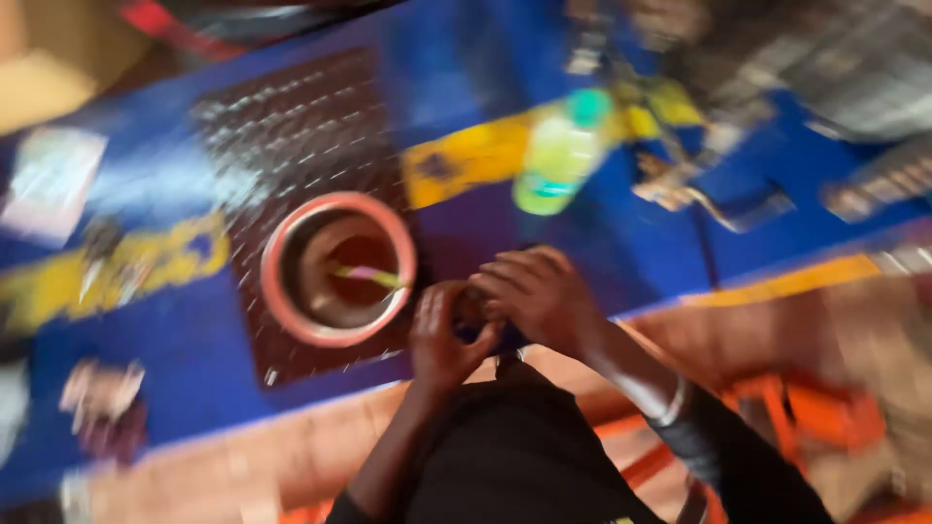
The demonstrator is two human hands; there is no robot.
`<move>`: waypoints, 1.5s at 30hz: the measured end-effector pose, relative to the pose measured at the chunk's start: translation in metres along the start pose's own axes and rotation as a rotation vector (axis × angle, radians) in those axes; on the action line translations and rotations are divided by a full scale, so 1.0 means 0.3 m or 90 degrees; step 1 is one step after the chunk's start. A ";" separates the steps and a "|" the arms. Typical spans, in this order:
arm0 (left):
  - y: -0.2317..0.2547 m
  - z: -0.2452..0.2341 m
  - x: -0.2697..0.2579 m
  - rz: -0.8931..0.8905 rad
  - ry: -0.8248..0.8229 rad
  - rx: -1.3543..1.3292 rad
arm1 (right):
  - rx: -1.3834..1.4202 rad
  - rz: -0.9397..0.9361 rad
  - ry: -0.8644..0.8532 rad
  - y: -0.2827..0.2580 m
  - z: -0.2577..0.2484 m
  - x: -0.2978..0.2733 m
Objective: The person removes small mechanical parts from a black casing and places them on a blue workbench. They then pour a yellow liquid from a plastic bottle over the parts held in their hand, followed by using a toothbrush to scrub the parts. Finally, the person picks up the casing and places the cleaned parts into a blue bucket.
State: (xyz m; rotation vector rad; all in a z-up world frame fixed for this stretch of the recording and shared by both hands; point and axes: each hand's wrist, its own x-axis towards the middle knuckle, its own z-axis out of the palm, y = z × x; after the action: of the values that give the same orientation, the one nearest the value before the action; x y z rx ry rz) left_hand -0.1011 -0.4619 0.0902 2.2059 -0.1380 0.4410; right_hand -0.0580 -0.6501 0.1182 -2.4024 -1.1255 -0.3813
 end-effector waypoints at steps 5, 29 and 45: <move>-0.036 -0.021 -0.069 -0.028 -0.017 -0.094 | -0.013 -0.010 0.052 -0.004 0.023 0.057; -0.849 -1.127 -0.368 -0.237 0.274 0.618 | -0.091 0.148 -0.025 -0.096 0.034 -0.044; -0.848 -1.410 -0.208 -0.074 0.279 0.073 | 0.261 0.233 0.036 0.419 0.288 -0.027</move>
State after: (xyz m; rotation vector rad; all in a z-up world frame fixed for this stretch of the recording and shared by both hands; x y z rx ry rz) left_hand -0.2076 0.0232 0.1201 2.1572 0.2559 0.8701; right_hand 0.0394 -0.6816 0.0048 -2.1513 -0.6405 -0.0826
